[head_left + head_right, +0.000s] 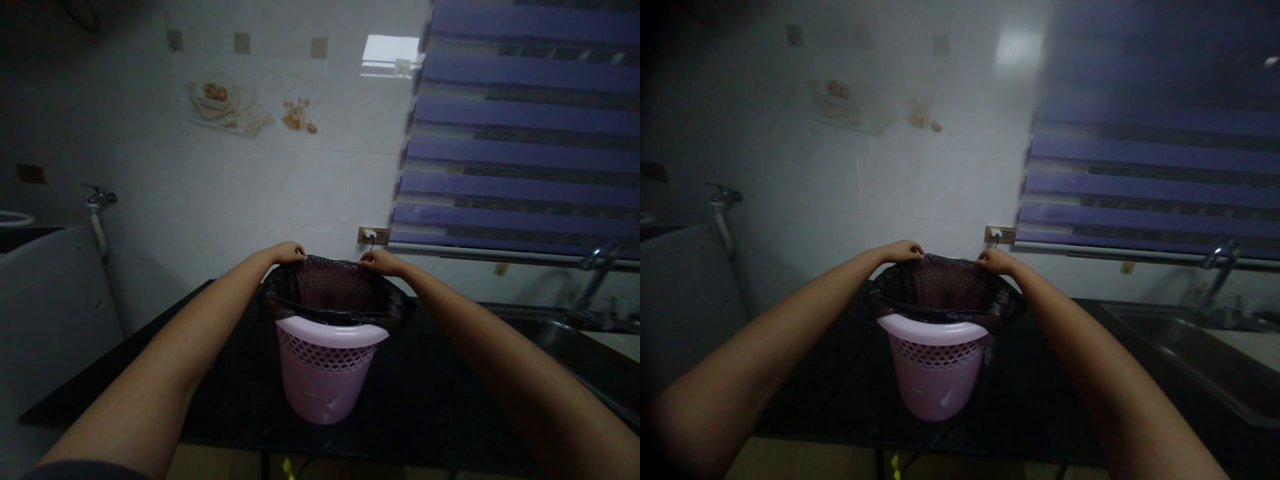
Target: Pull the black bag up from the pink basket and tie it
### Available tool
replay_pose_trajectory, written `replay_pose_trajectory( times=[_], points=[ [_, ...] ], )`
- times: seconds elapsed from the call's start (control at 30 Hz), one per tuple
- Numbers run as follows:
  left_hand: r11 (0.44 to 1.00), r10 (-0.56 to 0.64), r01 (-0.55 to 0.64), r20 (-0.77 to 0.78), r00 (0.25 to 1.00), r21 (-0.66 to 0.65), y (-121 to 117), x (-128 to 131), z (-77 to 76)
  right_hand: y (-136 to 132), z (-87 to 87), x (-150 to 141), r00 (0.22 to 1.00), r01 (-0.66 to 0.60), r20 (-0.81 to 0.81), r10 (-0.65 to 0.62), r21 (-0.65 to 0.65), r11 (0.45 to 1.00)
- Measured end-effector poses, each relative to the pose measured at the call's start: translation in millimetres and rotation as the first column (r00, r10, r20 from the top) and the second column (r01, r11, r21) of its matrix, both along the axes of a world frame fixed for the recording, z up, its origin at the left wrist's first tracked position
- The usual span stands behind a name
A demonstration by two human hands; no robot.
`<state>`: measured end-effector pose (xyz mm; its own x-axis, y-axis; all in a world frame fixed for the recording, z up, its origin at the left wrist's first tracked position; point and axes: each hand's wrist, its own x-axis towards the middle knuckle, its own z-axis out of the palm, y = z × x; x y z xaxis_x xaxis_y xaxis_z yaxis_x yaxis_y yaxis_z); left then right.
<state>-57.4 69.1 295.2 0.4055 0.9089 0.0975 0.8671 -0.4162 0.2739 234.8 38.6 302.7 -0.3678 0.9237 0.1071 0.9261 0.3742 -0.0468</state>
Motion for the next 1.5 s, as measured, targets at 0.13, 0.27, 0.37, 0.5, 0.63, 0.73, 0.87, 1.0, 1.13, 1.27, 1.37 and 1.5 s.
replay_pose_trajectory(
  times=[0.13, 0.27, 0.37, 0.5, 0.63, 0.73, 0.87, 1.0, 1.13, 1.27, 1.37, 1.5],
  points=[
    [1.000, -0.001, 0.001, -0.004, 1.000, -0.008, -6.2, 0.0, 2.3, -3.4, 1.1, 0.5, 1.000, 0.009, 0.018, -0.009, 0.008, 1.000],
    [1.000, 0.003, -0.003, -0.011, 1.000, -0.008, -11.1, -0.4, 4.4, -7.0, 2.5, 1.7, 0.999, 0.012, 0.032, -0.012, 0.018, 1.000],
    [1.000, 0.003, -0.003, -0.015, 1.000, -0.004, -14.0, -1.4, 5.6, -9.0, 3.6, 2.8, 0.999, 0.005, 0.036, -0.006, 0.019, 1.000],
    [1.000, 0.000, 0.000, -0.007, 1.000, -0.006, -18.1, -3.6, 7.1, -10.6, 4.9, 3.7, 1.000, -0.005, 0.031, 0.004, 0.020, 1.000],
    [1.000, 0.001, -0.001, 0.005, 1.000, 0.002, -21.9, -6.8, 7.7, -12.0, 5.0, 4.4, 1.000, -0.001, 0.028, 0.001, 0.022, 1.000],
    [1.000, 0.005, -0.005, 0.017, 1.000, 0.015, -24.0, -9.3, 6.0, -14.5, 3.5, 5.8, 1.000, -0.001, 0.027, 0.000, 0.022, 1.000],
    [1.000, 0.013, -0.014, 0.032, 0.999, 0.027, -27.1, -11.8, 1.5, -20.2, -0.1, 7.9, 1.000, 0.007, 0.023, -0.008, 0.028, 1.000],
    [0.998, 0.016, -0.019, 0.061, 0.998, 0.057, -31.0, -12.6, -2.0, -24.8, -3.2, 8.4, 1.000, 0.010, 0.009, -0.010, 0.035, 0.999],
    [0.996, 0.020, -0.028, 0.082, 0.996, 0.086, -33.5, -14.3, -2.9, -26.2, -3.9, 7.6, 1.000, 0.014, -0.005, -0.014, 0.042, 0.999],
    [0.995, 0.041, -0.049, 0.092, 0.995, 0.092, -35.7, -17.5, -1.7, -27.7, -2.3, 6.9, 1.000, 0.013, -0.017, -0.012, 0.043, 0.999],
    [0.995, 0.047, -0.055, 0.095, 0.994, 0.081, -38.8, -19.3, -0.3, -30.7, -0.3, 6.5, 1.000, 0.022, -0.023, -0.021, 0.038, 0.999],
    [0.995, 0.044, -0.053, 0.103, 0.994, 0.085, -42.0, -20.7, 1.2, -37.5, 2.7, 5.8, 0.999, 0.034, -0.036, -0.033, 0.036, 0.999]
  ],
)
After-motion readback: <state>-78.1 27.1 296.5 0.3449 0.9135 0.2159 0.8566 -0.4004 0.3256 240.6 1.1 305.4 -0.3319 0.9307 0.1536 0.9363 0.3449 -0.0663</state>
